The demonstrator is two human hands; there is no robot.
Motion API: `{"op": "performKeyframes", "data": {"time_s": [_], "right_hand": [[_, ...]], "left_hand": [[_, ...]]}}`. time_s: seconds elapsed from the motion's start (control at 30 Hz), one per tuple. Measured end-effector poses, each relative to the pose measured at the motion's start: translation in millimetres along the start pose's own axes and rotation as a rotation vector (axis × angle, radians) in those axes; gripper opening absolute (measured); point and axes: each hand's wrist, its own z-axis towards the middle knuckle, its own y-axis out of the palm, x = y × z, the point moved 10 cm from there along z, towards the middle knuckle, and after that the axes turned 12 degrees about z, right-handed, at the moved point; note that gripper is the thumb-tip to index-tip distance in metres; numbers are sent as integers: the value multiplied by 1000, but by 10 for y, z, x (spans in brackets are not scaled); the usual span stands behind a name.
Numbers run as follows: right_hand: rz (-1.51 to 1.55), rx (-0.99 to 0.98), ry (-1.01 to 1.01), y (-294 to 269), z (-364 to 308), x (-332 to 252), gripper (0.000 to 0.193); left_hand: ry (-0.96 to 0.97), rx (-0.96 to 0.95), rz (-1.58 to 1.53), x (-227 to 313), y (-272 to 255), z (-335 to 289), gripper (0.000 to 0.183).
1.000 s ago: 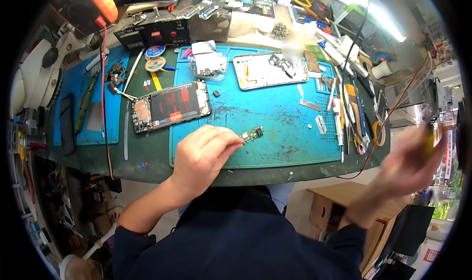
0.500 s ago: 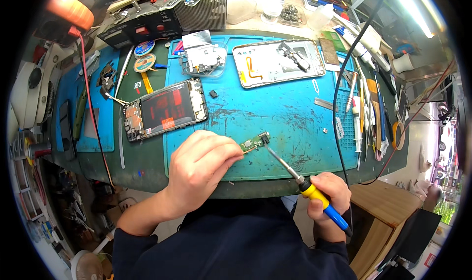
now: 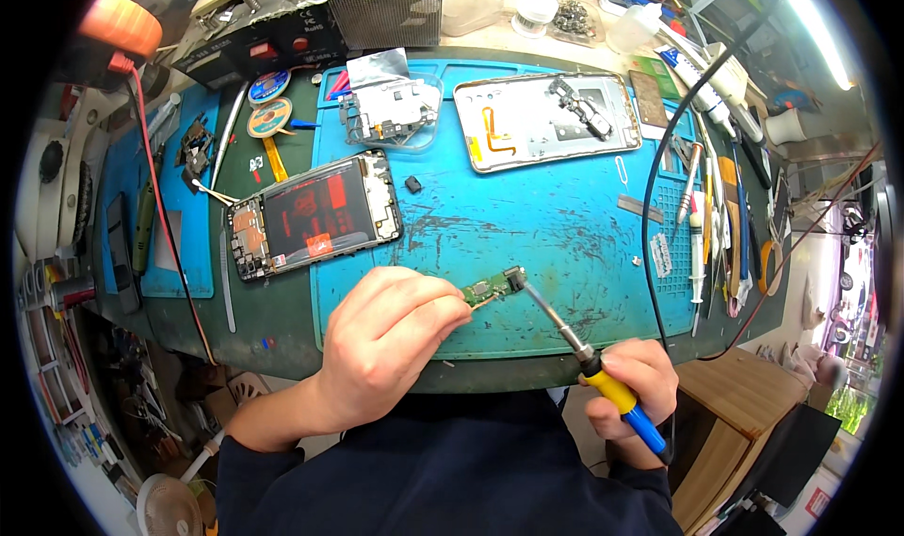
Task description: The person uses a hot air gun and soldering iron to work on a small circuit board, applying flux and soldering components. They retrieve a replacement part from a parts box and continue soldering the board.
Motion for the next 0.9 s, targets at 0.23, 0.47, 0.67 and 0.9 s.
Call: {"op": "performKeyframes", "data": {"time_s": [0.23, 0.47, 0.67, 0.9], "right_hand": [[-58, -4, 128, 49, -93, 63, 34], [-60, 24, 89, 44, -41, 77, 25], [-76, -2, 85, 82, 15, 73, 23], [-73, -31, 84, 104, 37, 79, 23]], "left_hand": [[3, 6, 5, -3, -9, -5, 24], [3, 13, 8, -2, -11, -13, 24], [8, 20, 3, -3, -11, -13, 24], [5, 17, 0, -1, -11, -6, 24]]}}
